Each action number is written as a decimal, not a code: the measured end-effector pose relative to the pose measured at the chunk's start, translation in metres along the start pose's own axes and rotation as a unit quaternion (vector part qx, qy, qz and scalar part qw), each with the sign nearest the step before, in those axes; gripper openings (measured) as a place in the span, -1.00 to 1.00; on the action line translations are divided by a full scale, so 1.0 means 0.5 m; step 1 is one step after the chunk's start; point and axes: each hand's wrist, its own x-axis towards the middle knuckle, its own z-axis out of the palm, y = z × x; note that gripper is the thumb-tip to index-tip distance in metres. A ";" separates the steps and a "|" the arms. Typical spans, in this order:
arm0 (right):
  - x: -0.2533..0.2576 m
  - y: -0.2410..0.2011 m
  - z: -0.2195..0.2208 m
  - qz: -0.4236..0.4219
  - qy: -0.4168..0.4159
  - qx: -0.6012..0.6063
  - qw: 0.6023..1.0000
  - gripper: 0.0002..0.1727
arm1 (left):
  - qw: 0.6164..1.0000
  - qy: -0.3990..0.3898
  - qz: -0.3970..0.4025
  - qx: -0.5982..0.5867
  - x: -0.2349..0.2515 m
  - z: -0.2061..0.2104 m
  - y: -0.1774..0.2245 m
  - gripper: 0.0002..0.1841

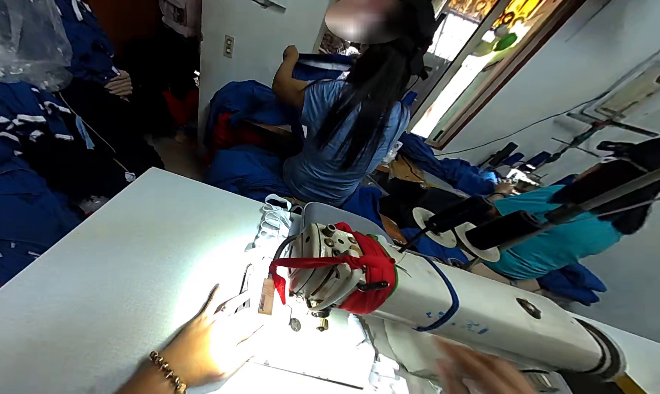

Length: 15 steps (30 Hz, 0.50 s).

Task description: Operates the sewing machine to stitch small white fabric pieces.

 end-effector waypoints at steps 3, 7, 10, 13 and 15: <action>0.023 0.116 -0.074 0.055 0.086 -0.098 0.990 -0.63 | 1.000 -0.019 -0.016 -0.007 0.000 -0.008 0.004 -0.48; 0.056 0.328 -0.133 0.289 0.083 -0.066 0.951 -0.30 | 0.998 -0.047 -0.038 -0.013 0.001 -0.007 0.000 -0.45; 0.053 0.480 -0.129 0.470 -0.009 0.126 0.873 -0.26 | 0.997 -0.065 -0.046 -0.006 0.002 -0.008 0.003 -0.45; 0.052 0.487 -0.108 0.541 -0.043 0.272 0.795 -0.28 | 0.998 -0.045 -0.036 -0.009 0.003 -0.003 0.000 -0.48; 0.043 0.487 -0.107 0.529 -0.042 0.324 0.783 -0.40 | 0.999 -0.029 -0.031 -0.007 0.001 0.000 -0.001 -0.49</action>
